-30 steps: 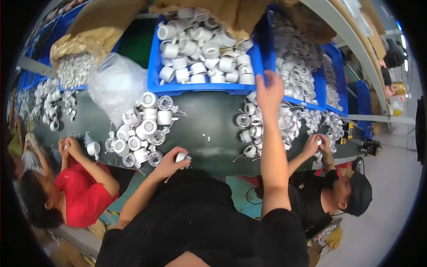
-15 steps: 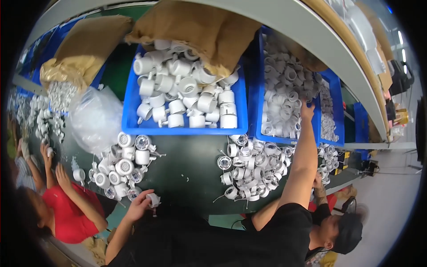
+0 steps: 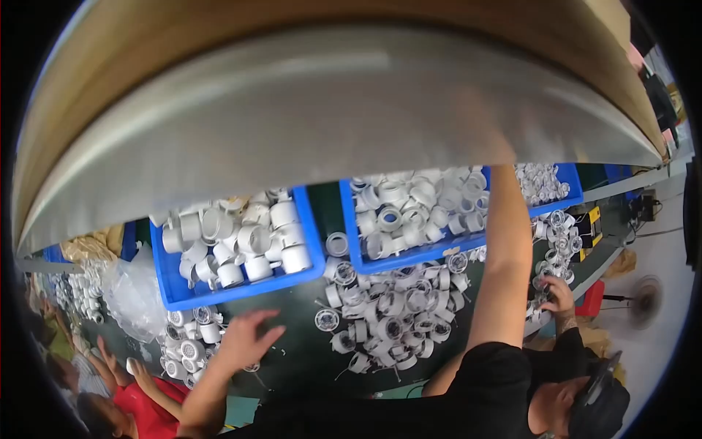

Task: The person assembles small white plastic electronic housings by hand on a factory production line.

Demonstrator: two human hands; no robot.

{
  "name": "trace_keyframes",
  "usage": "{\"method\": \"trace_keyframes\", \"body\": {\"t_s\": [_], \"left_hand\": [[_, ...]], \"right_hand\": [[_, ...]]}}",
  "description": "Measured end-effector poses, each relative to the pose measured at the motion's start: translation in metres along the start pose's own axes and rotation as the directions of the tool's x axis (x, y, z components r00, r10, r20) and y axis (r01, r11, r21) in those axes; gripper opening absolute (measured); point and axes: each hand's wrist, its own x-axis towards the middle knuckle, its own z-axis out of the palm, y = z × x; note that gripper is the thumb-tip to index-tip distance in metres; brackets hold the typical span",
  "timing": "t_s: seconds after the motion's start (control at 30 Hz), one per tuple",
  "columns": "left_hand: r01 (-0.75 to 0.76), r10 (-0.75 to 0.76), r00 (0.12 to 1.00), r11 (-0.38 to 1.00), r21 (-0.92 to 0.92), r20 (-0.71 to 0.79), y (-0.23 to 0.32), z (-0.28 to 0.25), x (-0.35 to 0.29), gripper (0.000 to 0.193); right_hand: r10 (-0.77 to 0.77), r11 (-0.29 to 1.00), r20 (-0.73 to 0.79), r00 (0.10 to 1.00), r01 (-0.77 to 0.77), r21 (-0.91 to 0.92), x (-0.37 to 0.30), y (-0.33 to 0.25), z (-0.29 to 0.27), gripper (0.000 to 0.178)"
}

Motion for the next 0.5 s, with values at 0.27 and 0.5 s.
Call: {"method": "trace_keyframes", "body": {"t_s": [0.27,0.5], "left_hand": [[-0.417,0.367,0.795,0.909,0.004,-0.483,0.140,-0.025,0.314,0.043],[-0.442,0.397,0.780,0.897,0.025,-0.484,0.175,0.018,0.364,0.043]], "right_hand": [[0.282,0.928,0.094,0.955,-0.297,0.226,-0.049,-0.084,-0.019,0.047],[0.470,0.779,0.253,0.846,-0.532,0.331,-0.076,-0.164,-0.042,0.048]]}}
